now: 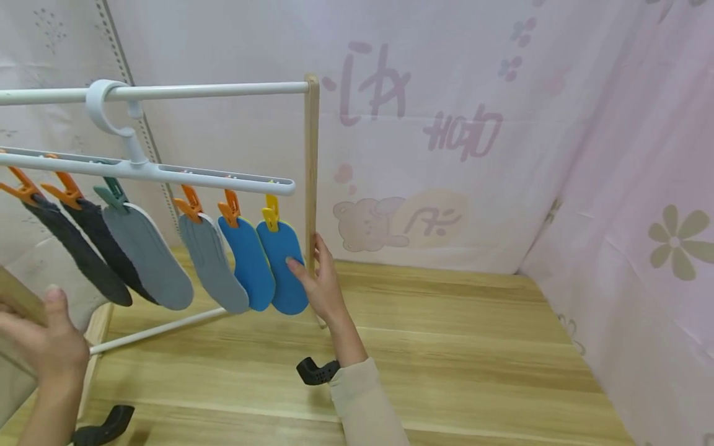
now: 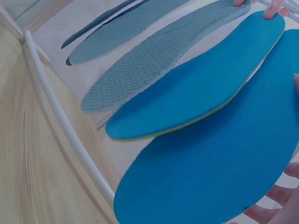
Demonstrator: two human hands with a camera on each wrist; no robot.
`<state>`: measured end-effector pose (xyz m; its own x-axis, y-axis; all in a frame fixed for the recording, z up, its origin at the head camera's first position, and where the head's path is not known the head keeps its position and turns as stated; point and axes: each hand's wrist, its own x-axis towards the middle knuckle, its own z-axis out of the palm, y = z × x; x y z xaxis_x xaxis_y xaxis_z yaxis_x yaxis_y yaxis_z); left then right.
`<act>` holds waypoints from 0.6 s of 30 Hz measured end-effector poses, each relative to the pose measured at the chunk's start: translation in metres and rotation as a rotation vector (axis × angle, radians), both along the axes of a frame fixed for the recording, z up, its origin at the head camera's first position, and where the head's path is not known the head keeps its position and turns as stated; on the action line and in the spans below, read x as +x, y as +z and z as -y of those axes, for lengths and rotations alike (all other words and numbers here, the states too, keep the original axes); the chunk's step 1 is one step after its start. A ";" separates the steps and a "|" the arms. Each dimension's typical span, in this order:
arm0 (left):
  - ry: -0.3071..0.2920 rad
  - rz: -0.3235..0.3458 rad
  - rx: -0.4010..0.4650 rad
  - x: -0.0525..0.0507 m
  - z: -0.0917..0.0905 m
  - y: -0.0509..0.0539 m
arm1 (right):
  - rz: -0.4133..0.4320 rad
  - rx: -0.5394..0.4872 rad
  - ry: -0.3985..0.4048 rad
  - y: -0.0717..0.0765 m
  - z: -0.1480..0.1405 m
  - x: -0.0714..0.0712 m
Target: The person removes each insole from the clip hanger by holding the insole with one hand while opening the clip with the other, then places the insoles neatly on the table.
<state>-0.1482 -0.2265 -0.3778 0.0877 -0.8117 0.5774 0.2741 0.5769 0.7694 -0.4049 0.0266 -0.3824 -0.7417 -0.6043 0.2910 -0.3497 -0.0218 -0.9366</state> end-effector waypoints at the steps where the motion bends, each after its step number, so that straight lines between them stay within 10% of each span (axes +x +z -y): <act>1: -0.003 0.002 0.002 0.001 0.001 0.001 | 0.007 0.001 -0.006 0.000 0.000 0.001; 12: -0.104 -0.102 -0.006 -0.009 0.016 0.005 | 0.017 -0.020 -0.096 0.005 0.002 0.016; 18: -0.136 -0.055 0.018 -0.015 0.033 -0.007 | 0.010 -0.034 -0.168 0.008 0.002 0.023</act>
